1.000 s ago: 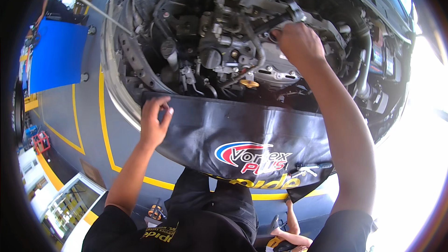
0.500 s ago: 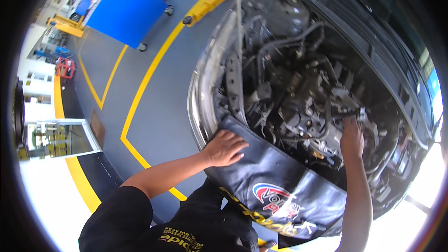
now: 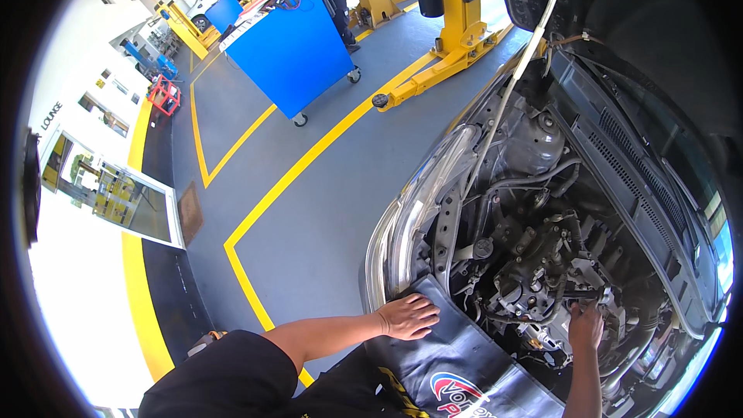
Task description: The person removes spark plugs from the engine using a socket wrench, cleans them with a rag, and reinstalls them one by one. The person also briefly walks to a tool cart to retrieve a rag before returning to the engine.
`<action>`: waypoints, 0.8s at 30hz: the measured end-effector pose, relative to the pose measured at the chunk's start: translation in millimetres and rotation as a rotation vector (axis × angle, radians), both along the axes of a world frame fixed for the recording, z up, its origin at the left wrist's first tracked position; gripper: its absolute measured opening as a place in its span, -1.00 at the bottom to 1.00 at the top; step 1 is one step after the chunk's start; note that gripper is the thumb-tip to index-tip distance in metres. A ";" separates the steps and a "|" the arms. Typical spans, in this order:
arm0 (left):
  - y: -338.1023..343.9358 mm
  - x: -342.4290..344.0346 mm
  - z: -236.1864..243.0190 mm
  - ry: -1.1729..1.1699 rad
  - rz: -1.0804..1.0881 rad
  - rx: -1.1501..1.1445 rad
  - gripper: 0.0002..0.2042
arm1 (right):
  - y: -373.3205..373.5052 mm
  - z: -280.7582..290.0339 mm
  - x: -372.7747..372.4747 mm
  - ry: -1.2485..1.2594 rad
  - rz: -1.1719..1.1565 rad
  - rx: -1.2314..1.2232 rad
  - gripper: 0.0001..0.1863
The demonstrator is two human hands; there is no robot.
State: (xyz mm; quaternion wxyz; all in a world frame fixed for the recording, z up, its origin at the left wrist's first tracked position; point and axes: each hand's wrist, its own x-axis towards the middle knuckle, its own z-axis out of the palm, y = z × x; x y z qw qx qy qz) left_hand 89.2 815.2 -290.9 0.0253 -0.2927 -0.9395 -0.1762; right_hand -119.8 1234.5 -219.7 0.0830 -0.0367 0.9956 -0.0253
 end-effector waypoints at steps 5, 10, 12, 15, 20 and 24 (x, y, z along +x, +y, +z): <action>0.8 0.6 -0.9 0.007 0.005 0.002 -0.67 | -3.4 7.0 -3.2 0.032 0.055 -0.026 -0.67; 0.4 0.5 -2.1 0.018 0.005 -0.002 -0.67 | -10.4 6.8 -0.6 0.010 0.012 -0.011 -0.67; 0.2 0.2 -2.0 0.028 0.004 -0.001 -0.67 | -11.2 9.8 -2.3 -0.073 0.007 0.042 -0.65; 0.2 -0.4 -1.4 0.012 -0.002 0.006 -0.67 | -12.1 15.1 -3.1 -0.009 0.093 0.047 -0.69; 0.4 -1.1 -1.0 0.016 -0.003 0.001 -0.67 | -15.7 14.6 -2.5 -0.063 -0.007 0.030 -0.75; 0.1 -1.2 -0.1 0.024 -0.001 0.015 -0.67 | -14.6 10.7 -6.3 -0.003 0.069 0.061 -0.74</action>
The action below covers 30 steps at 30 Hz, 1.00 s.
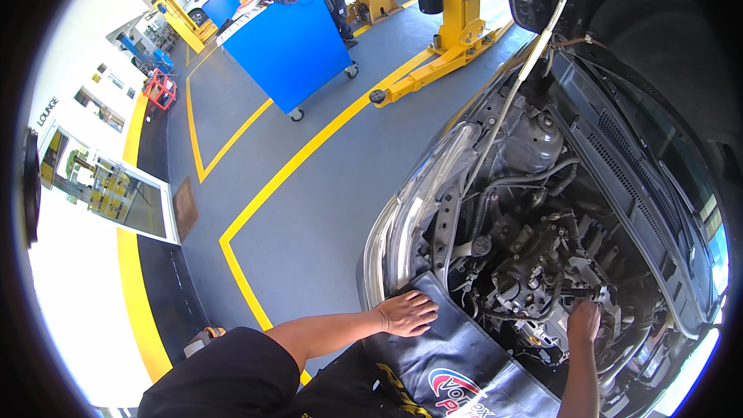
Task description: The person removes spark plugs from the engine using a socket wrench, cleans them with a rag, and reinstalls them one by one. The person also briefly walks to a tool cart to retrieve a rag before returning to the engine.
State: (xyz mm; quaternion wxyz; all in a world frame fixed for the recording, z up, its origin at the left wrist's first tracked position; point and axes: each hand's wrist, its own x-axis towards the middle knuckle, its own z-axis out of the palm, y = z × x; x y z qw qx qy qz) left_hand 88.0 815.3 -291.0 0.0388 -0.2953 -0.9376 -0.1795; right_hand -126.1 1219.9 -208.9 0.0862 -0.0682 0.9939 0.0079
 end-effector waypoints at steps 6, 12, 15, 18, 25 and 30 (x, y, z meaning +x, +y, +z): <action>-0.4 0.3 2.6 -0.046 -0.008 0.012 -0.66 | 1.0 3.6 3.3 -0.062 -0.080 -0.044 -0.73; -1.1 0.7 5.0 -0.019 0.007 -0.008 -0.68 | -0.6 9.0 7.8 0.050 0.044 -0.076 -0.72; -0.8 1.2 3.7 -0.015 0.005 -0.007 -0.68 | 1.7 8.8 2.2 -0.066 -0.080 -0.040 -0.71; -0.8 0.8 1.9 -0.012 0.005 -0.002 -0.67 | 2.8 7.6 -2.7 -0.194 -0.152 0.021 -0.65; -1.9 -0.8 8.8 -0.032 0.004 -0.013 -0.68 | -6.5 7.7 6.5 -0.056 -0.116 0.048 -0.59; -1.2 -3.8 16.6 -0.019 0.010 -0.029 -0.70 | -9.0 14.4 5.4 -0.183 0.229 0.401 -0.71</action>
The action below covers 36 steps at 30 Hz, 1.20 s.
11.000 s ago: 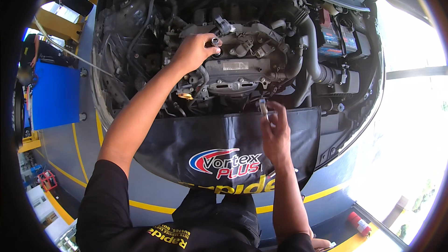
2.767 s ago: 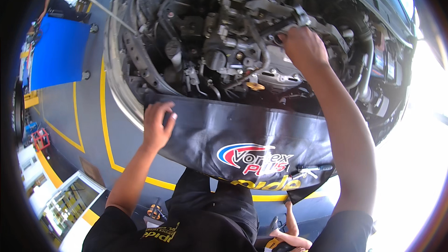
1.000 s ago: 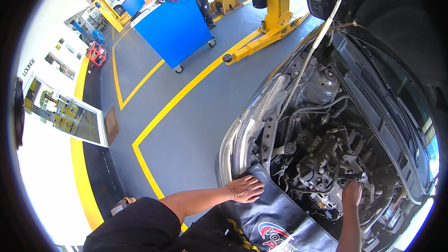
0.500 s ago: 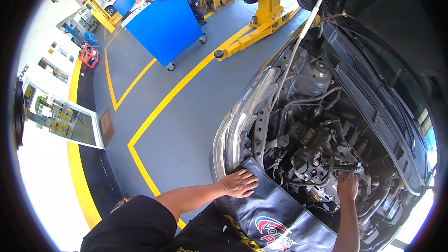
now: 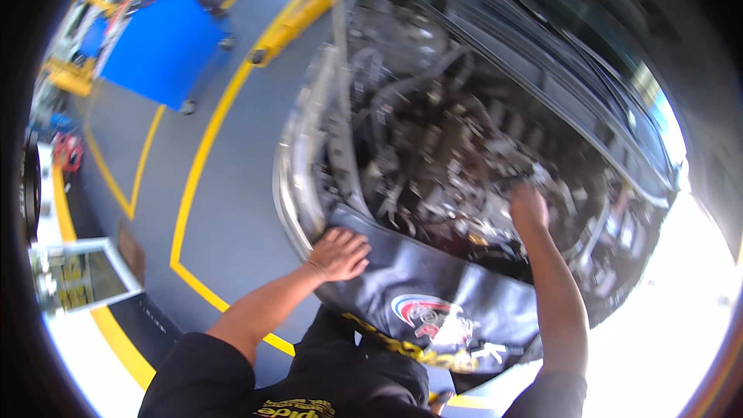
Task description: The person removes spark plugs from the engine using a socket wrench, cleans them with a rag, and reinstalls them one by one. The person also briefly walks to a tool cart to retrieve a rag before returning to the engine.
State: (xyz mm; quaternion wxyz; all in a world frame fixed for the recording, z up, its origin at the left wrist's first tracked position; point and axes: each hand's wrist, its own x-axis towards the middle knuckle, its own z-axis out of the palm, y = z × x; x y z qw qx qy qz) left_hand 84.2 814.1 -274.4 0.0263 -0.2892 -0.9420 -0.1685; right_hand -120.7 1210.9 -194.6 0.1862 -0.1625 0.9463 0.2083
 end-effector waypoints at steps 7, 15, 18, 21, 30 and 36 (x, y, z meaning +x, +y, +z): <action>-0.3 -2.9 2.9 -0.033 -0.002 -0.003 -0.68 | -1.7 10.9 -2.9 0.072 -0.422 -0.343 -0.70; -0.7 -1.1 1.8 -0.035 0.005 -0.033 -0.68 | -3.6 9.0 -2.4 0.119 -0.431 -0.418 -0.61; -1.0 -1.0 0.4 -0.031 0.005 -0.032 -0.68 | -3.0 7.9 -2.9 0.060 -0.462 -0.359 -0.57; -1.3 -0.7 -0.3 -0.041 0.003 -0.034 -0.69 | -3.7 6.1 -3.7 0.135 -0.392 -0.401 -0.51; -1.4 0.2 -1.3 -0.020 0.002 -0.044 -0.68 | -1.8 1.1 -10.0 0.114 -0.433 -0.380 -0.56; -1.2 1.4 -1.9 -0.026 0.008 -0.045 -0.67 | 0.8 3.0 -7.7 0.094 -0.557 -0.362 -0.61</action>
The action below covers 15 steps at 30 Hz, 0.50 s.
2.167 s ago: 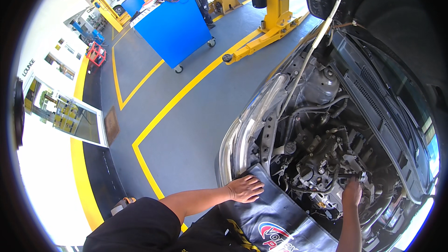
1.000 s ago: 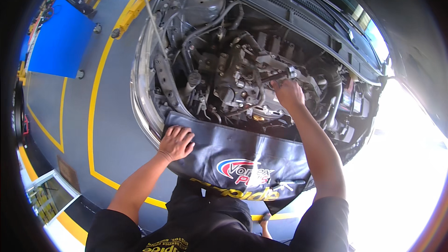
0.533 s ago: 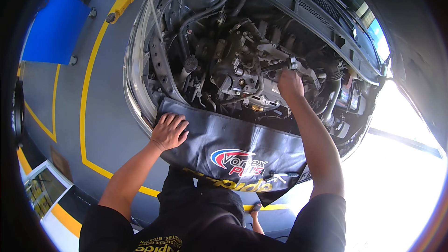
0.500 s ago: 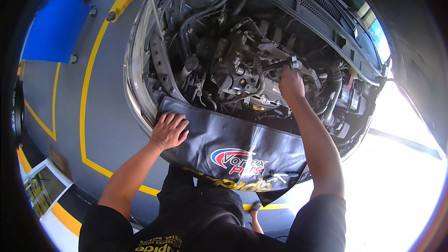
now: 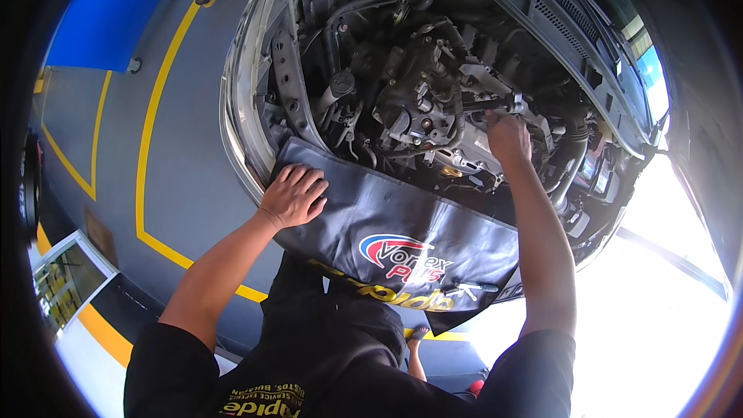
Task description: The person removes spark plugs from the engine using a socket wrench, cleans them with a rag, and reinstalls them one by one. The person also briefly walks to a tool cart to retrieve a rag before returning to the engine.
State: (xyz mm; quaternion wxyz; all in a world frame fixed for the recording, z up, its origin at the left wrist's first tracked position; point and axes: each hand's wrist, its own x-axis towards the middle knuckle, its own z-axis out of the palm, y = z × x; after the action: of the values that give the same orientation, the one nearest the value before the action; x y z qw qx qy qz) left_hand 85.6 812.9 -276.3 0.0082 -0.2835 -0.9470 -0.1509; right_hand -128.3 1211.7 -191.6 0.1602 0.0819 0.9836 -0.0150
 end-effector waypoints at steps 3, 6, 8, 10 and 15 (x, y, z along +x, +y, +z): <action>0.0 -0.8 0.1 0.004 -0.003 0.006 -0.67 | 1.6 0.8 -1.1 -0.002 0.095 -0.006 -0.60; 0.0 -0.6 1.3 -0.006 -0.001 0.007 -0.68 | 2.8 -0.1 0.6 0.035 0.185 -0.012 -0.57; 0.0 -0.9 1.8 -0.003 -0.006 -0.003 -0.68 | 3.3 -1.8 0.9 0.000 0.188 0.088 -0.58; 0.0 -1.3 2.2 0.003 -0.005 0.008 -0.68 | 3.5 -3.7 0.3 -0.004 0.155 0.082 -0.53; 0.6 -1.1 2.9 0.015 0.004 0.014 -0.70 | 3.0 -4.9 -1.1 0.086 0.154 -0.027 -0.48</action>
State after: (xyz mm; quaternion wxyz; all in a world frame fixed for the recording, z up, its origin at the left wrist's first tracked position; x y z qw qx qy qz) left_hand 84.5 813.5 -273.4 0.0176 -0.2825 -0.9464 -0.1554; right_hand -129.5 1214.7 -196.5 0.1198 0.0030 0.9926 -0.0193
